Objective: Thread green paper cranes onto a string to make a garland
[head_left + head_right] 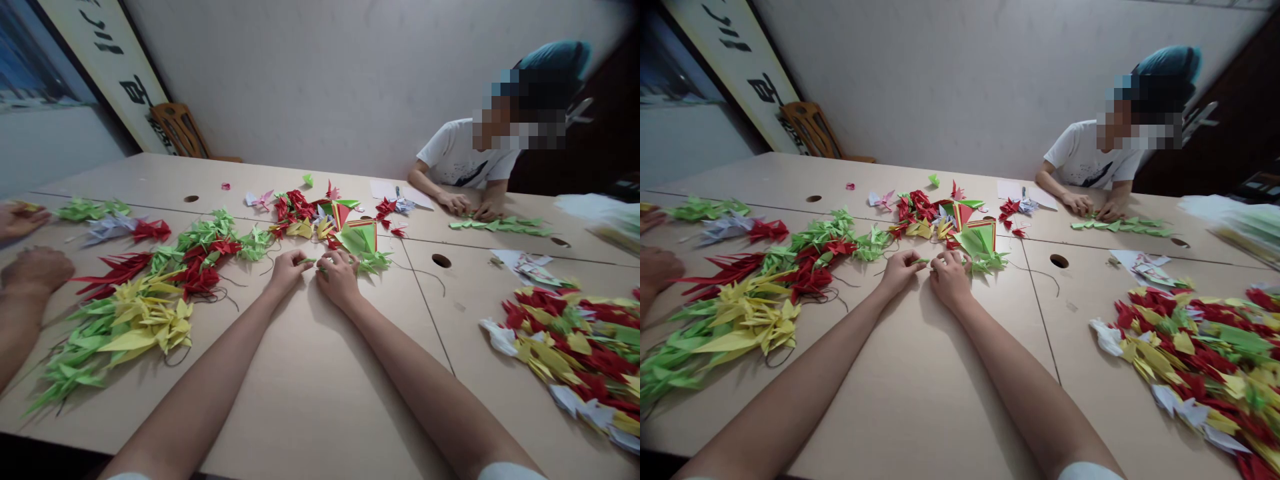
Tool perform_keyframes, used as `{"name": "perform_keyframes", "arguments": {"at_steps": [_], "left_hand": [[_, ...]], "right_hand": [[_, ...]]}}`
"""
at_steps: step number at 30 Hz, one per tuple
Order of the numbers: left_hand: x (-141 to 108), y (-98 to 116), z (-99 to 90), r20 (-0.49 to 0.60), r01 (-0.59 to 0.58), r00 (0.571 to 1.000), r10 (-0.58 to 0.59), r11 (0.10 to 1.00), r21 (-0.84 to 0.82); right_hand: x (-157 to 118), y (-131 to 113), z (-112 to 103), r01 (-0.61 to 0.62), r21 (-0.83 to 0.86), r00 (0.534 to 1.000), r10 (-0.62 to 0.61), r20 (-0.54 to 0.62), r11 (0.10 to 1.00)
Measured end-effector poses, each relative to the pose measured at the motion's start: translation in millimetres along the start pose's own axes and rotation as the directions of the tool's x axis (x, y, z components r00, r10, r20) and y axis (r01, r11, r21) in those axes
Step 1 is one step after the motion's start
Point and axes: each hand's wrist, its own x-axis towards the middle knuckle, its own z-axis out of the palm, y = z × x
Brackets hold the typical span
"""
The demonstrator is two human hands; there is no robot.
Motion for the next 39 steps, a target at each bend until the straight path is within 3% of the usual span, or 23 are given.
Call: {"name": "perform_keyframes", "arguments": {"at_steps": [3,6,15,21,30,33,37,39], "left_hand": [[0.0,2.4,-1.2,-0.047,0.029,0.998,-0.029,1.000,0.010],[-1.2,7.0,-3.2,-0.099,0.054,0.994,-0.045,0.994,0.092],[0.2,5.7,-5.7,-0.182,0.099,0.979,-0.090,0.994,0.040],[0.3,1.6,-5.9,-0.275,0.089,0.961,-0.040,0.981,0.170],[0.5,4.0,-7.2,-0.240,0.069,0.971,0.005,0.951,0.301],[-0.3,3.7,-6.5,-0.215,0.069,0.977,0.012,0.928,0.367],[-6.1,10.4,-3.7,-0.185,-0.108,0.957,0.223,0.867,0.487],[-9.0,14.2,-1.5,-0.086,-0.241,0.942,0.325,0.831,0.501]], "right_hand": [[-0.3,-1.2,-0.9,-0.087,-0.021,0.995,0.086,-0.057,0.996],[-0.3,-1.3,-1.0,-0.132,-0.031,0.991,0.131,-0.038,0.991],[1.5,0.8,-1.0,-0.133,-0.023,0.991,0.133,-0.027,0.991],[2.4,3.2,-1.3,-0.141,-0.034,0.990,0.140,-0.023,0.989],[3.6,5.0,-2.8,-0.154,-0.020,0.988,0.153,-0.031,0.988],[3.3,5.0,-1.9,-0.148,-0.052,0.989,0.148,0.015,0.988],[2.9,6.1,0.2,-0.135,-0.085,0.985,0.143,0.092,0.987],[2.8,6.9,1.0,-0.126,-0.093,0.986,0.135,0.095,0.988]]}}
